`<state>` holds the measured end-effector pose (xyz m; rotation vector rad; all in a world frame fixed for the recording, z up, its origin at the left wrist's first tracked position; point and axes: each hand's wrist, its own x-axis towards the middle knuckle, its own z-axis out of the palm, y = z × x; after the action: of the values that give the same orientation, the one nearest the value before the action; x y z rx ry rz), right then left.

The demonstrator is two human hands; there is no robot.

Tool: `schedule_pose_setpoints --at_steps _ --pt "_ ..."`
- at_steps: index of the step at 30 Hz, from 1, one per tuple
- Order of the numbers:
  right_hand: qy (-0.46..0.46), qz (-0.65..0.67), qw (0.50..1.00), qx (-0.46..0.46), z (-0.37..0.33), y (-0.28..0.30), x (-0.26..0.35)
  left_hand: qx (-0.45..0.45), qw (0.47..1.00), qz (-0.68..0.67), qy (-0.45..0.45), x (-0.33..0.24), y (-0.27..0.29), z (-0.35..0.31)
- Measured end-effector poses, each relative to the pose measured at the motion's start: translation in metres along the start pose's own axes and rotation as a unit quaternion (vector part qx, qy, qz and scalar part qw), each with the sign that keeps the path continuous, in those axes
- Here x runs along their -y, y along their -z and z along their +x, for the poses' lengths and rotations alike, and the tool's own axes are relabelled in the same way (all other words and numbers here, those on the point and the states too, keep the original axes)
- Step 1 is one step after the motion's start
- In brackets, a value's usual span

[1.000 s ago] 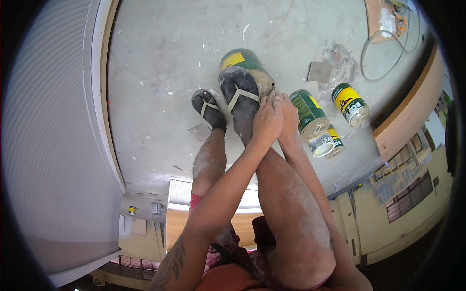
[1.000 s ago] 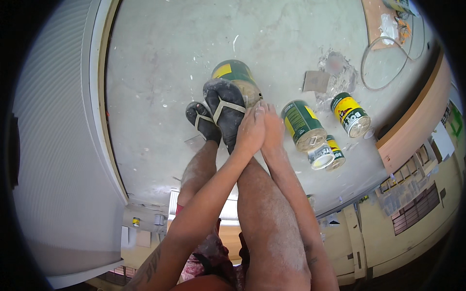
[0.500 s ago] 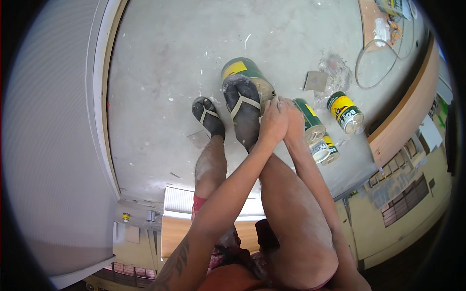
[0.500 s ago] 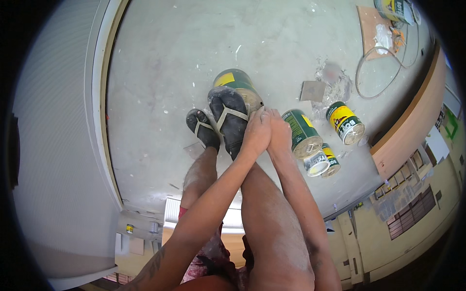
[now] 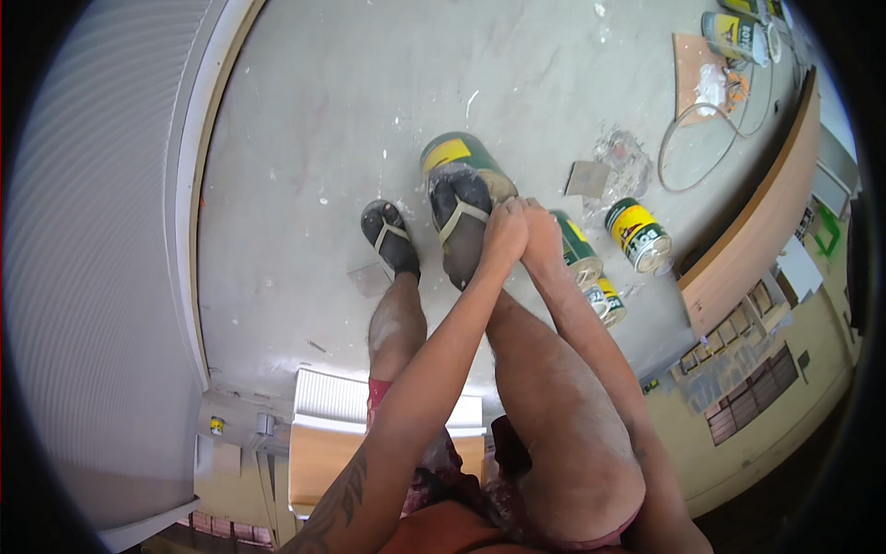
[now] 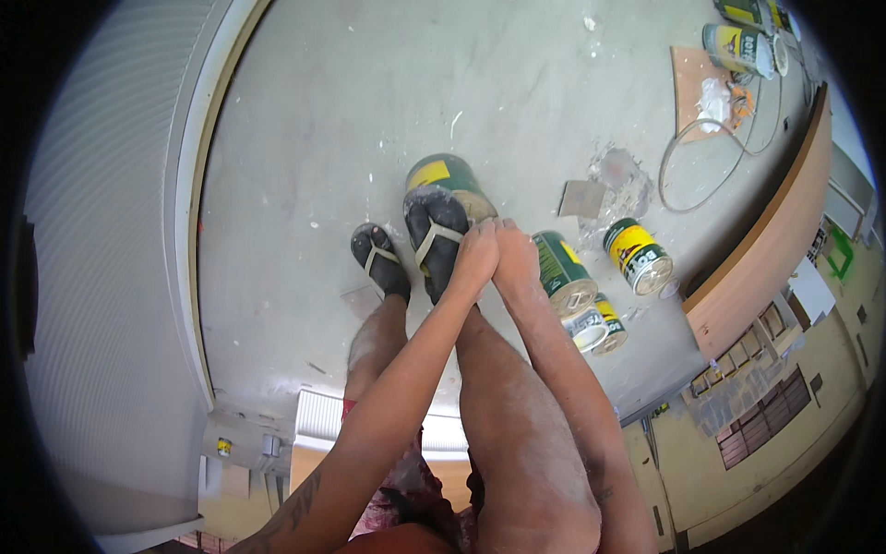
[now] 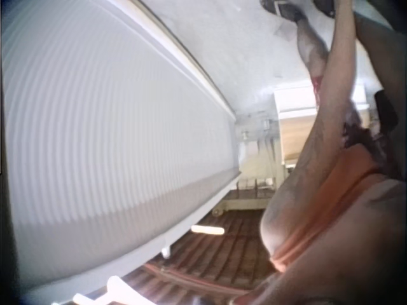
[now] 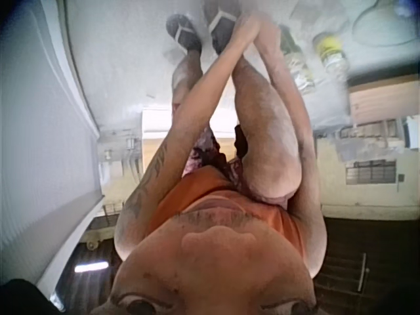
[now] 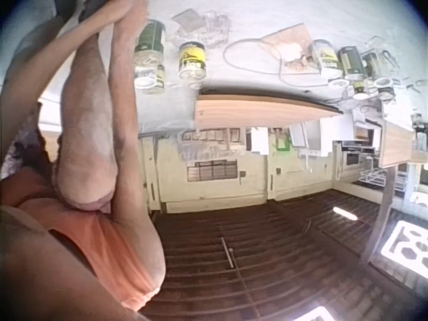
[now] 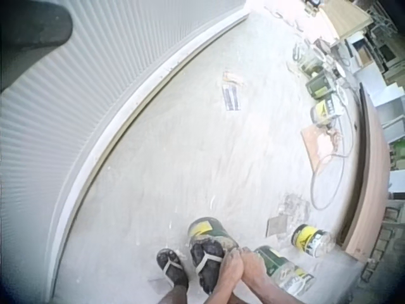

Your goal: The recorder organizes paint cans, opens a can, and assembles parts of a pneumatic paint spray gun in a workshop setting.

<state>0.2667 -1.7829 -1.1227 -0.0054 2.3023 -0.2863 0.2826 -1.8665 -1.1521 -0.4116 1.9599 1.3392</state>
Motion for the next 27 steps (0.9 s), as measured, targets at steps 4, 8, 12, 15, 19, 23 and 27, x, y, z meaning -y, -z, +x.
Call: schedule_pose_setpoints --at_steps 4,8,12,15,19,23,27 --pt "-0.004 0.014 1.0 0.013 0.01 0.006 -0.001 -0.002 0.999 0.021 -0.027 0.005 0.001 0.009" --pt "-0.006 0.006 1.0 0.019 0.015 0.011 0.005 0.023 0.998 0.057 -0.004 0.007 0.006 0.015" --pt "-0.032 0.002 0.998 0.051 0.016 0.019 0.007 0.03 0.998 0.041 0.031 -0.003 0.009 0.019" --pt "-0.05 0.014 0.998 0.028 0.003 0.024 -0.014 0.054 0.997 0.018 0.048 -0.026 -0.002 0.014" --pt "-0.006 0.043 0.998 -0.041 -0.003 -0.004 0.012 -0.037 0.987 0.117 -0.1 0.025 -0.002 0.005" --pt "-0.026 0.013 0.999 -0.016 -0.001 -0.001 -0.009 0.0 0.99 0.096 -0.101 0.013 -0.013 0.011" --pt "-0.029 0.069 0.996 -0.051 -0.017 -0.018 -0.01 0.062 0.968 0.198 -0.141 0.008 -0.009 0.0"
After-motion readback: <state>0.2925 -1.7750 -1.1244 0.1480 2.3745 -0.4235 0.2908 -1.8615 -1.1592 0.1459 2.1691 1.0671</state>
